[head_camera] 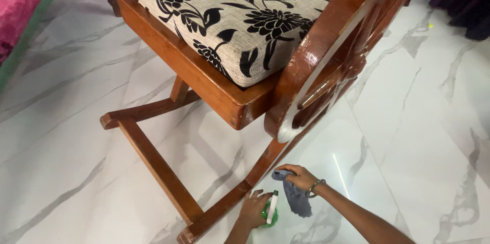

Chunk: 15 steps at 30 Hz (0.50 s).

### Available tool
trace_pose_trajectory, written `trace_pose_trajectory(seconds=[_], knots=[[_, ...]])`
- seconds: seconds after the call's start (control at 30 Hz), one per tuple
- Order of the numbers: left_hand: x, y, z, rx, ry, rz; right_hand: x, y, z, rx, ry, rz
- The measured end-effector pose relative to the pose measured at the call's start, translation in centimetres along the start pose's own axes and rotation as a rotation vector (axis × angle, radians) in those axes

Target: The person wipes a wooden rocking chair with a cloth, spraying cleaner from a green bottle onto the cloth and wiping the chair's legs, rockers, and wheel-shaped side panels. The person moves around the chair to reach different parts while cleaning.

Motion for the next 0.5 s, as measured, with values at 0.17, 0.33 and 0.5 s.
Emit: trace_pose_trajectory(seconds=[0.17,0.33,0.5], knots=[[-1.1,0.7,-0.5,-0.02,-0.04,0.008,-2.1,0.1,-2.4,-0.143,-0.024,0.057],[-1.9,1.8,-1.8,-0.054,-0.089,0.033,-2.6,-0.5,-3.0,-0.148,0.017,0.101],[-2.3,2.1,-2.3,-0.096,-0.054,0.047,-2.5,-1.0,-2.7,-0.172,-0.015,0.128]])
Point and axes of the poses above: each hand's wrist, its own x-axis away from the middle knuckle, its own y-axis out of the back of the hand, z = x × y, the point moved 9 cm from there along -x, towards the middle knuckle, and after that the axes turned 2 degrees about -y, right-handed, at the moved point
